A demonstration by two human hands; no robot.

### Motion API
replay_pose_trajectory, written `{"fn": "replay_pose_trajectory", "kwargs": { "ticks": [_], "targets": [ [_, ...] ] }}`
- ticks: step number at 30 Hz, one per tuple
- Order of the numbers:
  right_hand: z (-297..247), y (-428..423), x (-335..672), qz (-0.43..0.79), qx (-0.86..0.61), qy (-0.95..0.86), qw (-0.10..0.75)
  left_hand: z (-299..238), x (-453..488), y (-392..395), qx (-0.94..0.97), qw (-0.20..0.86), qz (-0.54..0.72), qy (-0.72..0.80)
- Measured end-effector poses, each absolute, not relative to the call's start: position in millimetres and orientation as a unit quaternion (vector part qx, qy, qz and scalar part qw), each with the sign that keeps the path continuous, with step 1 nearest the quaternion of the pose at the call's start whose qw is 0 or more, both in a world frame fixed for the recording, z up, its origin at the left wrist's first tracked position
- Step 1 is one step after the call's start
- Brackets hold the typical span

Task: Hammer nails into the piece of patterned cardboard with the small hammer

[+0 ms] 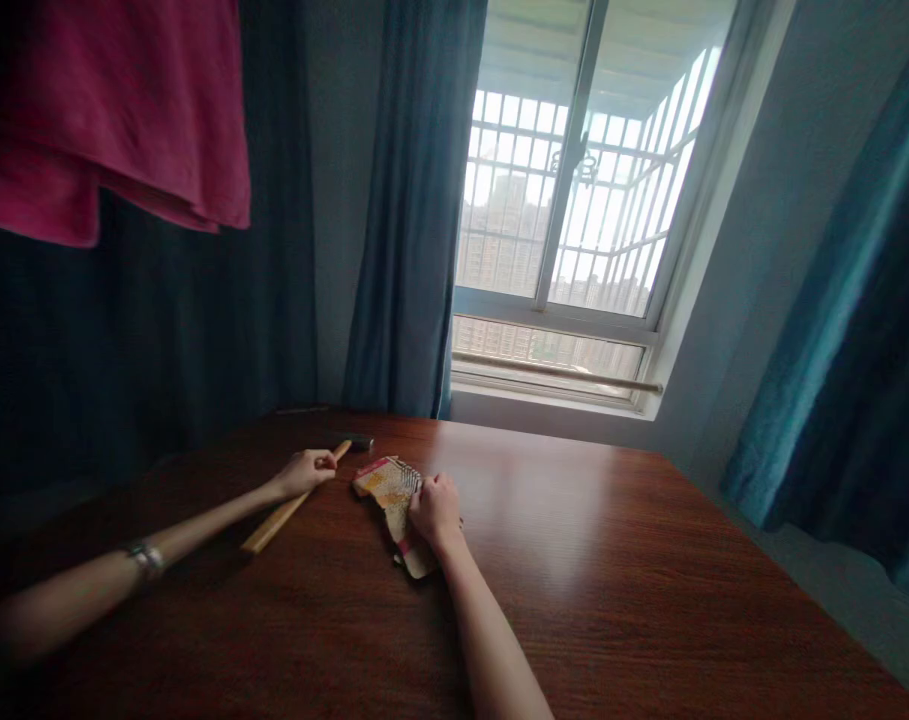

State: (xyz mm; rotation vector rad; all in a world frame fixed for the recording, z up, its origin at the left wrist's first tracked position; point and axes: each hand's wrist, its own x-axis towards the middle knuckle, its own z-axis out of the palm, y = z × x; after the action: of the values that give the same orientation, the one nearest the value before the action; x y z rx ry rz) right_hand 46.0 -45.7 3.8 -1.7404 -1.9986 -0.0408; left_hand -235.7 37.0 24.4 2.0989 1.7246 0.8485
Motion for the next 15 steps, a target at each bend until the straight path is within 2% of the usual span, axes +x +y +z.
{"fn": "replay_pose_trajectory", "kwargs": {
  "ticks": [8,15],
  "targets": [
    [5,-48,2,-0.020,-0.524,-0.813,0.252,23,-238,36,0.748,0.122,0.264,0.596],
    [6,-51,-1,-0.034,-0.494,-0.829,0.260,24,-243,41,0.781,0.126,0.225,0.569]
  ]
}}
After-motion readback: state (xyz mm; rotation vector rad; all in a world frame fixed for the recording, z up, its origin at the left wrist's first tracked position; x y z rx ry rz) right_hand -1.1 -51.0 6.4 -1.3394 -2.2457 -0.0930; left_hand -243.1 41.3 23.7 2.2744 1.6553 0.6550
